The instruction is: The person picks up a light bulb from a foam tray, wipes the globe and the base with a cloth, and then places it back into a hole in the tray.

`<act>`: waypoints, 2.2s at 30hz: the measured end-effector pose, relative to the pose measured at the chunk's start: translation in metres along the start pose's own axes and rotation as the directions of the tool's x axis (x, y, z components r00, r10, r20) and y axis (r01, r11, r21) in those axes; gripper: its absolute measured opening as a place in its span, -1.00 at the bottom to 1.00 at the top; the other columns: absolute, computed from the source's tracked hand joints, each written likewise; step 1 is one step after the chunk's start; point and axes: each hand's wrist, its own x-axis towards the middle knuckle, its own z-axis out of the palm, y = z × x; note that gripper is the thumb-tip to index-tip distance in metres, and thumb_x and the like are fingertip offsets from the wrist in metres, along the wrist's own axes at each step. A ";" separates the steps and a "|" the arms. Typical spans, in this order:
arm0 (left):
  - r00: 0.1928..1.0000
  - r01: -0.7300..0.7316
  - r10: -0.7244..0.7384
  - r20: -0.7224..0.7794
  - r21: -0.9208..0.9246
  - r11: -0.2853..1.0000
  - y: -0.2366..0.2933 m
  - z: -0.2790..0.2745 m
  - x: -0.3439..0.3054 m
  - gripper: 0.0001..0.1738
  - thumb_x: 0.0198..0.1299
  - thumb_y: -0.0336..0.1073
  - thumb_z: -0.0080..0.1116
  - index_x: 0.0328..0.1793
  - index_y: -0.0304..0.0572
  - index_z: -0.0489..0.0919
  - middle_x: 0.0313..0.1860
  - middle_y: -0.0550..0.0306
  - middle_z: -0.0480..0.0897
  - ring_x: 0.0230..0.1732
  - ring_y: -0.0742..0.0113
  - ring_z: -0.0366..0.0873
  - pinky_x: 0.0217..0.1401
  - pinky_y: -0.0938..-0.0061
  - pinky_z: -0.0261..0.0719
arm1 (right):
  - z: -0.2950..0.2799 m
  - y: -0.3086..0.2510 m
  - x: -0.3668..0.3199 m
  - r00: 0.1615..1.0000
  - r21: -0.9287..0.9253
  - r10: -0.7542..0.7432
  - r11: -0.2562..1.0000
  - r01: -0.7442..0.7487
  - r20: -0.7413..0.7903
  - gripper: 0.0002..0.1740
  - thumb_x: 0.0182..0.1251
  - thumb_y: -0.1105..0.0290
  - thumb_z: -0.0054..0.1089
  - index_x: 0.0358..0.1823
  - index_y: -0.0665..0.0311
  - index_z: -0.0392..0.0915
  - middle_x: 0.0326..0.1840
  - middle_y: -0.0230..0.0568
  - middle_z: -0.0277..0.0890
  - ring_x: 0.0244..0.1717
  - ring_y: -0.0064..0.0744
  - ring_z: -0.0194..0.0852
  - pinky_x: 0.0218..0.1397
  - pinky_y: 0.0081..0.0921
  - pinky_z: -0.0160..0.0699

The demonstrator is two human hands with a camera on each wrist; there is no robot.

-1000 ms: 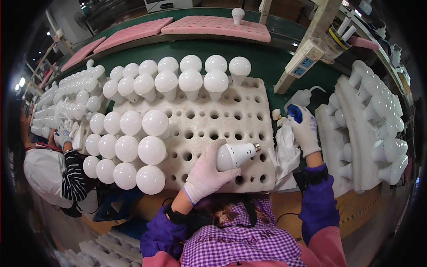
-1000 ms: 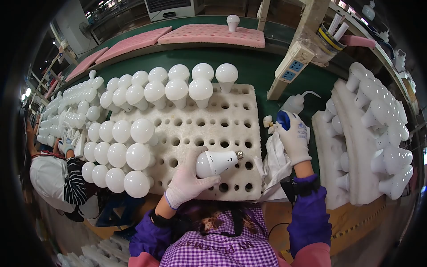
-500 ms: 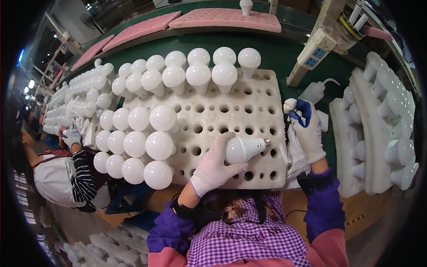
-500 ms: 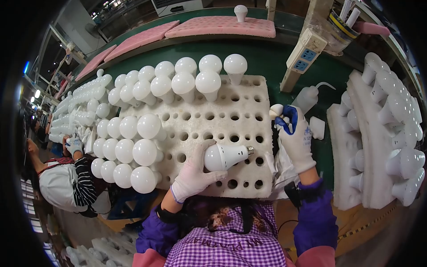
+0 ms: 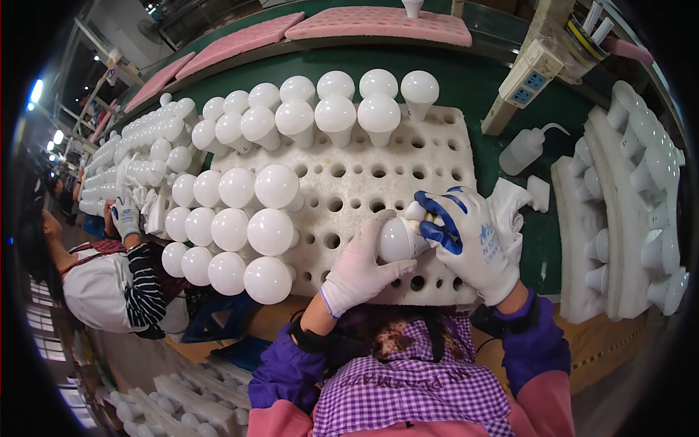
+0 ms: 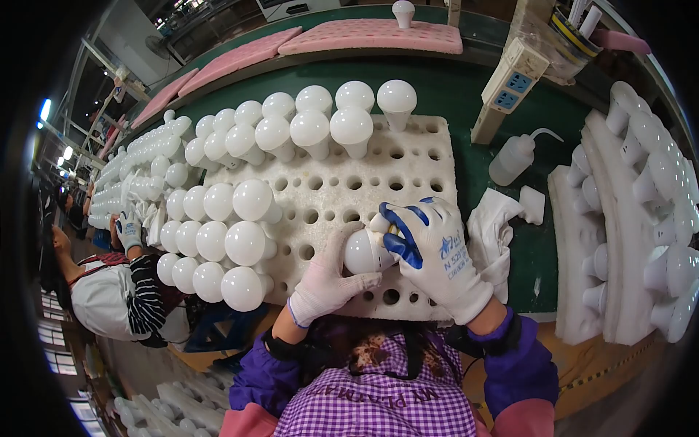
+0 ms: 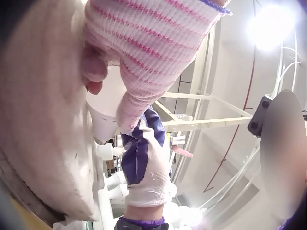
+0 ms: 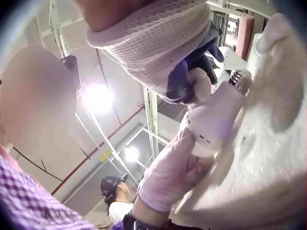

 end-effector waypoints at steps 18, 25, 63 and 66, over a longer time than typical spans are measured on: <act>0.999 -0.009 0.009 0.051 0.006 1.000 0.000 -0.003 0.002 -0.04 -0.06 -0.11 0.47 0.38 -0.32 0.17 0.08 -0.14 0.48 0.07 0.14 0.51 0.15 0.33 0.48 | -0.001 -0.011 -0.010 0.989 -0.077 -0.149 0.986 0.149 0.009 -0.59 0.00 0.47 0.18 -0.02 0.17 0.53 -0.09 -0.20 0.47 0.11 -0.03 0.29 0.29 -0.13 0.15; 1.000 -0.017 0.018 0.016 -0.044 0.999 -0.003 0.001 0.003 -0.09 -0.04 -0.02 0.39 0.36 -0.28 0.21 0.07 -0.25 0.48 0.09 -0.16 0.50 0.12 0.21 0.47 | -0.010 -0.016 -0.019 0.993 -0.082 -0.112 0.990 0.115 0.037 -0.60 0.01 0.45 0.25 -0.04 0.18 0.54 -0.08 -0.17 0.46 0.10 -0.03 0.29 0.25 -0.15 0.17; 0.995 -0.013 0.044 0.094 -0.309 0.951 0.002 -0.003 0.003 -0.15 0.00 -0.21 0.40 0.36 -0.28 0.18 0.06 -0.07 0.46 0.08 0.23 0.48 0.05 0.36 0.54 | -0.038 0.058 -0.095 0.902 -0.502 0.404 0.818 -0.281 0.152 -0.18 -0.20 0.17 0.37 0.26 0.02 0.40 0.37 0.01 0.15 0.38 0.19 0.01 0.38 0.01 -0.01; 0.982 0.085 -0.055 0.178 -0.163 0.983 0.014 0.002 0.005 -0.14 0.01 -0.16 0.40 0.36 -0.29 0.19 0.09 -0.06 0.45 0.06 0.27 0.48 0.09 0.40 0.51 | -0.016 0.070 -0.133 0.905 -0.316 0.404 0.882 -0.349 0.129 -0.43 -0.13 0.43 0.28 0.07 0.17 0.52 0.33 0.05 0.18 0.26 0.18 0.13 0.27 -0.08 0.23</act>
